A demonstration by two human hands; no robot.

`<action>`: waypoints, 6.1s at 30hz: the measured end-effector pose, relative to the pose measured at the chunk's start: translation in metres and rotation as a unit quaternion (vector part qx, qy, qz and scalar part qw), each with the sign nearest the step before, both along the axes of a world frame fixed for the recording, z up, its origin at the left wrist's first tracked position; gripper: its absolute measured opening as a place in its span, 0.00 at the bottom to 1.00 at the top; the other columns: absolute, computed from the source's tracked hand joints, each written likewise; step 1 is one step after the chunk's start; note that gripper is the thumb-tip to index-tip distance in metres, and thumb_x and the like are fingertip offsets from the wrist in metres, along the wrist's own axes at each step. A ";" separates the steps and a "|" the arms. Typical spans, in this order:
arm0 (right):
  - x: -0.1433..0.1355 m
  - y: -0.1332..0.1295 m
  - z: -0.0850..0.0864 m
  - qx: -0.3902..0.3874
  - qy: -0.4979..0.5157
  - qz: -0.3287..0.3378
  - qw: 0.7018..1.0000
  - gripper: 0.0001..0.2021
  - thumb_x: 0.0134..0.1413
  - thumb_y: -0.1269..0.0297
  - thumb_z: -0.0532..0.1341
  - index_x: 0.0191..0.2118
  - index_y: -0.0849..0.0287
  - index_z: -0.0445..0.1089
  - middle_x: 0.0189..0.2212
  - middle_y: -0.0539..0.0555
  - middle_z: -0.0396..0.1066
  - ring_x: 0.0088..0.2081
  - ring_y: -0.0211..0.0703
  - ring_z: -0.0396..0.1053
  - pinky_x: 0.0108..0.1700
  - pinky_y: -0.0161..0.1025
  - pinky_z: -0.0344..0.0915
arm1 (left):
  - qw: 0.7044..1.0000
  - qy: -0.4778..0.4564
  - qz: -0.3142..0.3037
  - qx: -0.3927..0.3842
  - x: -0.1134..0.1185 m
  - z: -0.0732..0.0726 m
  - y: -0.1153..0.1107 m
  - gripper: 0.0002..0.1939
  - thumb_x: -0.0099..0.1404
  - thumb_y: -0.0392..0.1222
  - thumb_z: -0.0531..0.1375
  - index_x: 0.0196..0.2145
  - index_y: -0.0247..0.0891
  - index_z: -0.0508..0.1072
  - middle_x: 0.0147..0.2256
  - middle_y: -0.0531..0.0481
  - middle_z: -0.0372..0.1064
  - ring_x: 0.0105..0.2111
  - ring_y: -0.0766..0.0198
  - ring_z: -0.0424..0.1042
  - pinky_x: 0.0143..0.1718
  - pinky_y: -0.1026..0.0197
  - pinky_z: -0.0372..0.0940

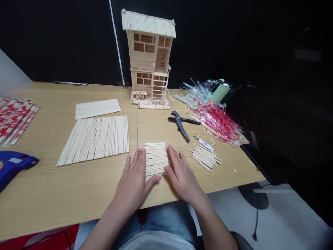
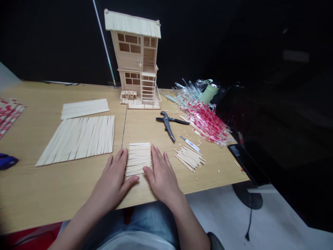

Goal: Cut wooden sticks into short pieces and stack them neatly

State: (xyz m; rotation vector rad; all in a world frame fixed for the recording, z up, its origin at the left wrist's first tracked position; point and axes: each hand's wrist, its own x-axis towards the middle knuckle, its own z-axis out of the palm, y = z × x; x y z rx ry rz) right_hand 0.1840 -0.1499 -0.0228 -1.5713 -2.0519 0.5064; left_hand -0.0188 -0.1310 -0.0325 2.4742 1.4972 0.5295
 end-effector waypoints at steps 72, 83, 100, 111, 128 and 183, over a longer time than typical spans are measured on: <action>0.002 -0.023 -0.001 0.038 0.037 -0.019 0.998 0.31 0.71 0.59 0.49 0.73 0.54 0.37 0.69 0.60 0.52 0.69 0.49 0.52 0.71 0.61 0.42 | 0.997 -0.060 -0.007 0.055 -0.013 0.007 -0.023 0.34 0.72 0.52 0.54 0.68 0.38 0.48 0.63 0.35 0.61 0.64 0.47 0.61 0.66 0.31 0.45; 0.002 -0.024 0.003 0.035 0.059 -0.012 0.998 0.30 0.71 0.60 0.49 0.72 0.55 0.39 0.67 0.60 0.56 0.67 0.50 0.55 0.70 0.62 0.42 | 0.998 -0.054 -0.017 0.041 -0.012 0.009 -0.022 0.34 0.72 0.53 0.53 0.68 0.38 0.48 0.64 0.34 0.60 0.64 0.48 0.61 0.67 0.33 0.46; 0.000 -0.023 0.001 0.043 0.054 -0.013 0.998 0.30 0.71 0.59 0.49 0.72 0.56 0.39 0.68 0.60 0.54 0.68 0.50 0.53 0.71 0.61 0.43 | 0.998 -0.061 -0.011 0.020 -0.013 0.009 -0.020 0.34 0.72 0.53 0.53 0.69 0.38 0.48 0.65 0.35 0.58 0.65 0.47 0.58 0.67 0.33 0.47; 0.001 -0.023 0.002 0.044 0.047 -0.010 0.998 0.31 0.71 0.58 0.49 0.73 0.54 0.37 0.69 0.60 0.53 0.69 0.51 0.51 0.70 0.63 0.43 | 0.998 -0.063 -0.009 0.010 -0.012 0.010 -0.019 0.35 0.71 0.52 0.54 0.69 0.38 0.47 0.65 0.34 0.57 0.66 0.47 0.57 0.67 0.33 0.47; 0.001 -0.021 0.001 0.036 0.023 0.000 0.999 0.32 0.71 0.56 0.49 0.73 0.54 0.35 0.70 0.60 0.49 0.70 0.52 0.47 0.70 0.63 0.43 | 0.998 -0.068 -0.007 -0.009 -0.011 0.009 -0.016 0.38 0.71 0.53 0.54 0.71 0.38 0.43 0.66 0.35 0.56 0.67 0.46 0.55 0.67 0.33 0.47; -0.003 -0.027 -0.002 0.052 0.153 -0.053 0.985 0.27 0.70 0.63 0.51 0.70 0.52 0.45 0.64 0.61 0.61 0.61 0.51 0.66 0.66 0.59 0.58 | 0.996 -0.067 -0.015 0.053 -0.015 0.007 -0.025 0.31 0.72 0.50 0.54 0.67 0.38 0.51 0.62 0.36 0.63 0.62 0.49 0.64 0.66 0.33 0.48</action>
